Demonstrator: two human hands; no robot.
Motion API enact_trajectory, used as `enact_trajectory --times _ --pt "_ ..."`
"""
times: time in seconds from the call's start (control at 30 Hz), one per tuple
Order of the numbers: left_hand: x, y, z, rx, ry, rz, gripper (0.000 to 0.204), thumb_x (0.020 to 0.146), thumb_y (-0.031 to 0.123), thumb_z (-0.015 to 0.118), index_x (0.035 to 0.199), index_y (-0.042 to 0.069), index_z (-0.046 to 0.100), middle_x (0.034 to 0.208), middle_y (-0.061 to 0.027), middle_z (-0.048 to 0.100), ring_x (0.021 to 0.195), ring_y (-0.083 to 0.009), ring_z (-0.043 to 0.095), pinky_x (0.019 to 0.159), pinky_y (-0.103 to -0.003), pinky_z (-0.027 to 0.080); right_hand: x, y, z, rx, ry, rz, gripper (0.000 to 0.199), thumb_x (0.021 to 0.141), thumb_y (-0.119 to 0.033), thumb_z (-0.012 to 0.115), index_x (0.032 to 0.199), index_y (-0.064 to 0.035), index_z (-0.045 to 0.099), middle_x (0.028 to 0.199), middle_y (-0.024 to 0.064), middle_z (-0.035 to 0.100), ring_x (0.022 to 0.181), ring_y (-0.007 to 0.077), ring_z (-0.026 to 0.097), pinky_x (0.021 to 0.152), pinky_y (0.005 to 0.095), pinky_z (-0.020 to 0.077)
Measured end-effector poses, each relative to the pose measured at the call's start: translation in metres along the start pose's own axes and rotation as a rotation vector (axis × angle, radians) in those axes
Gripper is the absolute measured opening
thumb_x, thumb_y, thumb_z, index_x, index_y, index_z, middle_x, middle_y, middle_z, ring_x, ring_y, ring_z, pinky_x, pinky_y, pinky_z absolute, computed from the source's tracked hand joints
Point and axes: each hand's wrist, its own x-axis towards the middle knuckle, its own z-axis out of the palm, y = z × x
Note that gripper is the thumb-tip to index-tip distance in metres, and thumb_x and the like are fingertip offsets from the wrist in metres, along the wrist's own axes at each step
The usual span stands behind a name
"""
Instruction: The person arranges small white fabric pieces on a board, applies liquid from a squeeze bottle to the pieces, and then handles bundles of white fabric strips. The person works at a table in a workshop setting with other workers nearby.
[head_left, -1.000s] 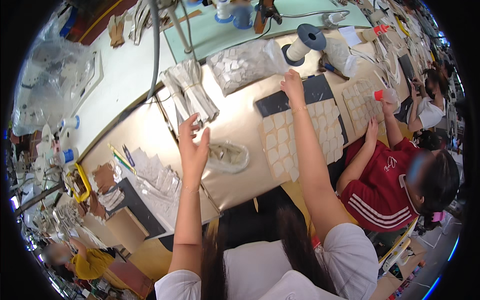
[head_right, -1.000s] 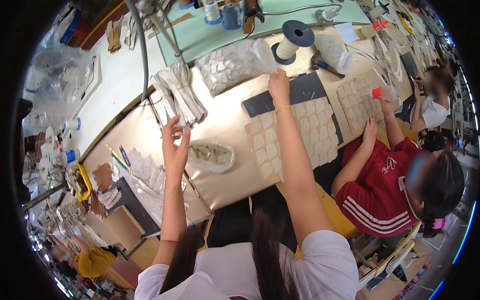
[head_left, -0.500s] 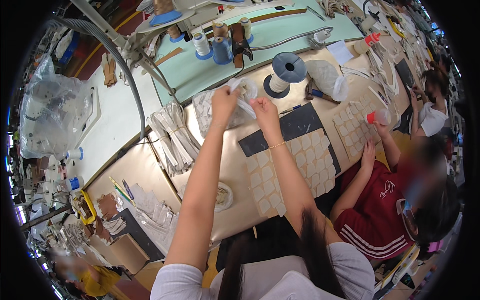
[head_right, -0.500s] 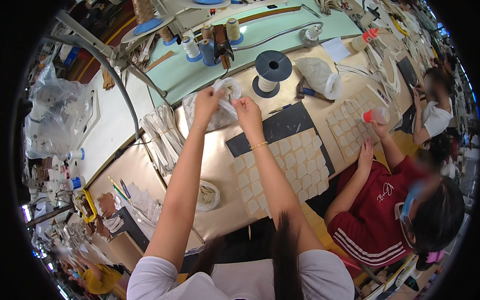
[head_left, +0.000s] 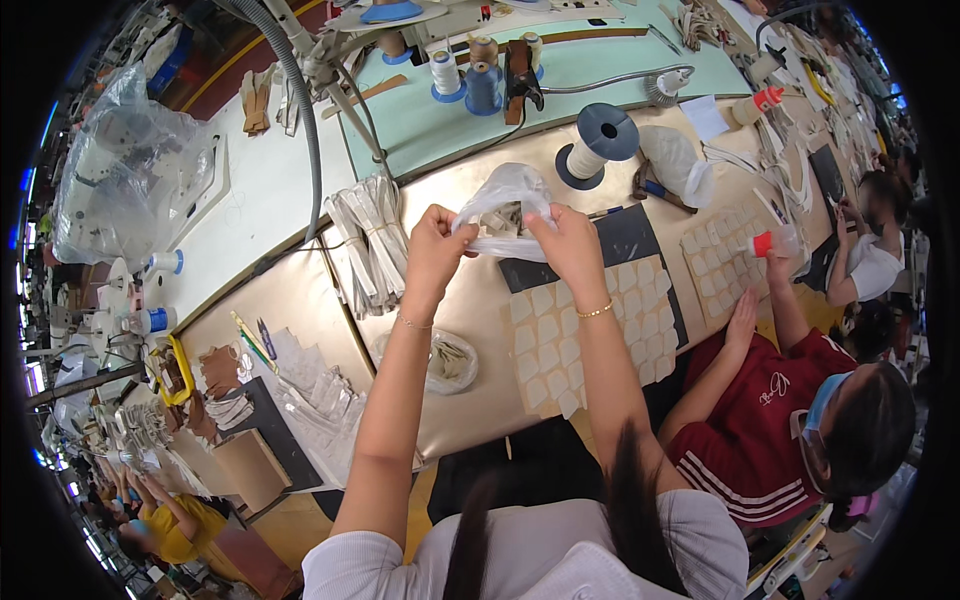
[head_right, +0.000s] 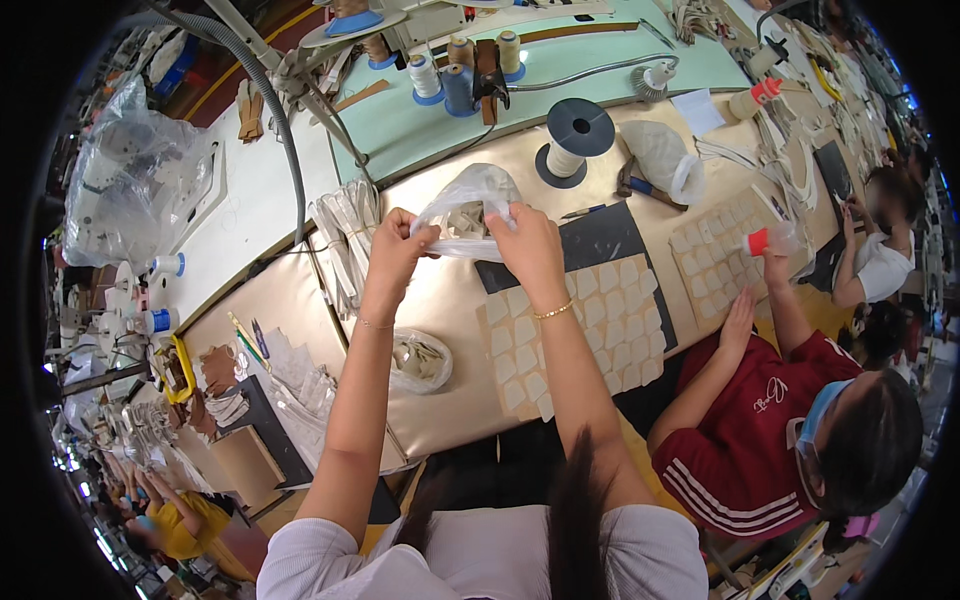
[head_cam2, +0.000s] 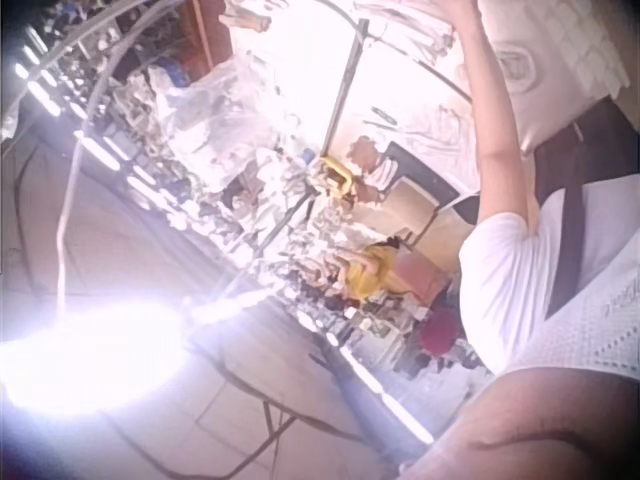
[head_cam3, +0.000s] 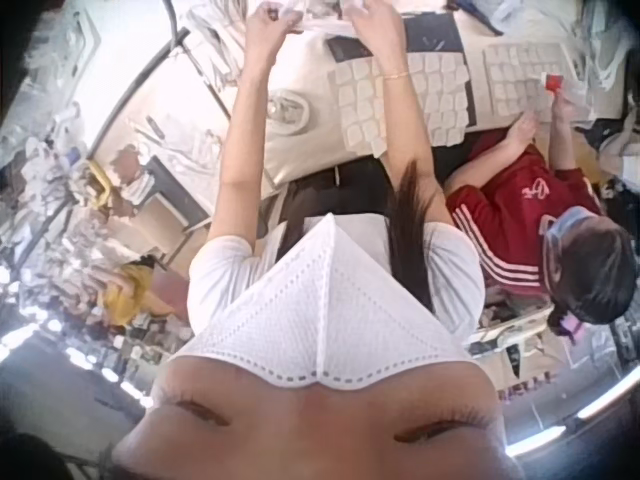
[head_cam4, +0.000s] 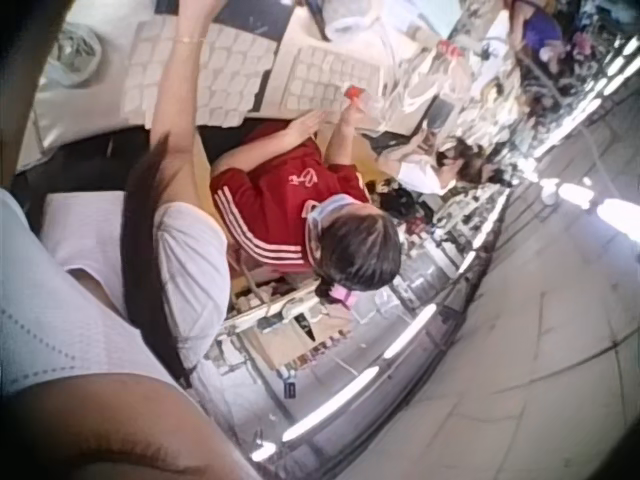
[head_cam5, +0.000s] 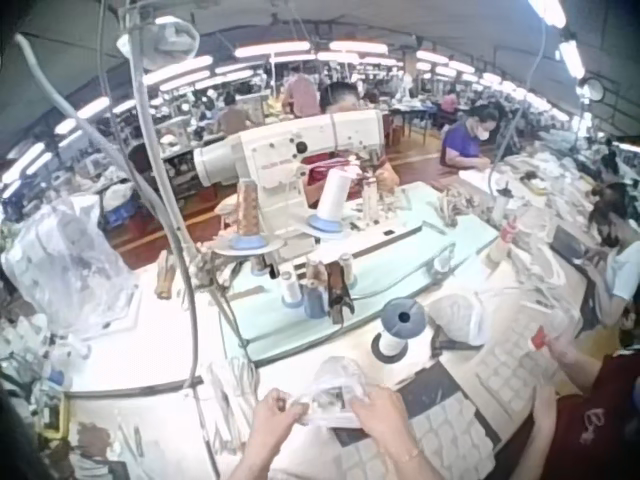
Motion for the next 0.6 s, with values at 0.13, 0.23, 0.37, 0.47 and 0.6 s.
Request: enact_trajectory --times 0.13,0.23,0.37,0.47,0.6 --pt "0.016 0.002 -0.002 0.066 -0.077 0.0 0.015 0.086 0.009 0.058 0.092 -0.004 0.054 0.076 -0.0073 0.062 0.067 -0.0133 0.059 0.066 -0.029 0.051 -0.004 0.001 -0.004 0.161 0.197 -0.015 0.025 0.091 -0.024 0.056 0.1 -0.0011 0.06 0.087 0.0087 0.066 0.081 0.0186 0.064 0.07 0.0311 0.0478" --pt "0.023 0.0 0.005 -0.56 -0.037 -0.133 0.023 0.091 0.004 0.047 0.112 -0.004 0.049 0.098 -0.0122 0.063 0.081 -0.0202 0.062 0.084 -0.038 0.053 -0.002 0.01 -0.003 1.308 -0.017 0.233 0.024 0.095 -0.015 0.046 0.114 -0.0025 0.054 0.107 0.0085 0.062 0.099 0.0191 0.059 0.082 0.0351 0.0484" --pt "0.048 -0.016 -0.001 -1.062 -0.118 -0.405 0.024 0.095 0.008 0.04 0.114 -0.002 0.05 0.11 -0.0149 0.06 0.096 -0.026 0.063 0.088 -0.04 0.053 0.013 0.032 0.014 1.75 -0.406 0.484 0.024 0.097 -0.015 0.041 0.116 -0.0039 0.052 0.114 0.0088 0.059 0.105 0.0212 0.057 0.09 0.0408 0.0486" --pt "0.058 -0.035 0.0 -0.921 -0.192 -0.51 0.027 0.095 0.02 0.047 0.111 0.0 0.053 0.102 -0.0114 0.063 0.091 -0.0236 0.065 0.08 -0.038 0.057 0.028 0.036 0.023 1.847 -0.387 0.584 0.024 0.096 -0.02 0.044 0.11 -0.0049 0.055 0.112 0.0078 0.061 0.105 0.0216 0.057 0.084 0.0408 0.0507" --pt "0.062 -0.029 -0.004 -0.847 -0.395 -0.516 0.026 0.094 0.027 0.051 0.099 0.003 0.058 0.094 -0.0093 0.064 0.084 -0.0221 0.063 0.079 -0.038 0.054 0.044 0.042 0.024 1.73 -0.301 0.661 0.025 0.093 -0.027 0.052 0.105 -0.0063 0.057 0.103 0.0059 0.061 0.096 0.0206 0.059 0.076 0.0365 0.0512"
